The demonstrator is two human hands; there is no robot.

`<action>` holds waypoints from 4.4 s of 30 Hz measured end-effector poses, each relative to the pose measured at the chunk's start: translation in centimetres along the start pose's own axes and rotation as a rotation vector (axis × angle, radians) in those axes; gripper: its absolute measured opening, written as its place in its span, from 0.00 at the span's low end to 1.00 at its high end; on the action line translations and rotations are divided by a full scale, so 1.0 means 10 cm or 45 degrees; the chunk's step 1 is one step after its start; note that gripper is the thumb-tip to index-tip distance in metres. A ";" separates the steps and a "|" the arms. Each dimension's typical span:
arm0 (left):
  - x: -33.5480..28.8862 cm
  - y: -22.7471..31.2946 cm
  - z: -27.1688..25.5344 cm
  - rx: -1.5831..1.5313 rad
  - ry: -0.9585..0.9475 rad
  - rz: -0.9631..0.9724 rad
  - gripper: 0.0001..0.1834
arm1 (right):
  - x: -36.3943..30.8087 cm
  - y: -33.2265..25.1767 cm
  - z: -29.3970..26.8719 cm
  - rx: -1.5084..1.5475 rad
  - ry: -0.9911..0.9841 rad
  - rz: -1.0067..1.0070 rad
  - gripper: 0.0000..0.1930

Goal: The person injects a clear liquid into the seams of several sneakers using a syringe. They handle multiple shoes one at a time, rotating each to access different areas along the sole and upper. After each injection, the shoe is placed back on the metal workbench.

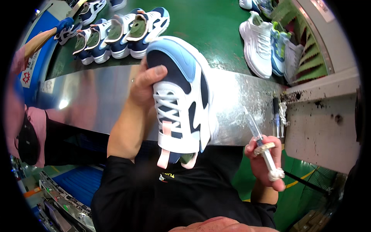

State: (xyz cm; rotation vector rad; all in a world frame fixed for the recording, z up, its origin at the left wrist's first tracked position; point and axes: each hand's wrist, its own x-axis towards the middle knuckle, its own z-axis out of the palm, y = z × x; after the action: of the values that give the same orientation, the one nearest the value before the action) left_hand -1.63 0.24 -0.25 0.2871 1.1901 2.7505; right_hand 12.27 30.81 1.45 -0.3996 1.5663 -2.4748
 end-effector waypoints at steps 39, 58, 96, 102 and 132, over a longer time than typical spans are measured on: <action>-0.19 0.08 -0.08 0.100 -0.293 0.030 0.40 | 0.98 -0.30 0.75 0.187 -0.408 0.063 0.38; -0.12 -0.07 -0.12 -0.087 0.040 -0.161 0.27 | 0.71 0.19 0.30 0.408 -0.214 -0.013 0.45; 0.20 -0.27 -0.63 -0.251 0.100 -0.365 0.24 | -0.26 0.51 0.04 0.382 -0.112 0.121 0.42; 0.20 -0.29 -0.61 -0.182 0.168 -0.353 0.24 | -0.38 0.60 0.01 0.405 -0.090 0.081 0.42; -1.16 0.40 -0.75 0.834 0.324 -0.402 0.29 | -0.24 0.98 -0.02 0.277 -0.188 -0.125 0.51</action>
State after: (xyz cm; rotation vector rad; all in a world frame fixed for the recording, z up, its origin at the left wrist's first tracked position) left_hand 7.75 -10.03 -3.73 -0.1894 1.9836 2.1040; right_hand 14.64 27.51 -7.75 -0.6200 1.2347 -2.5865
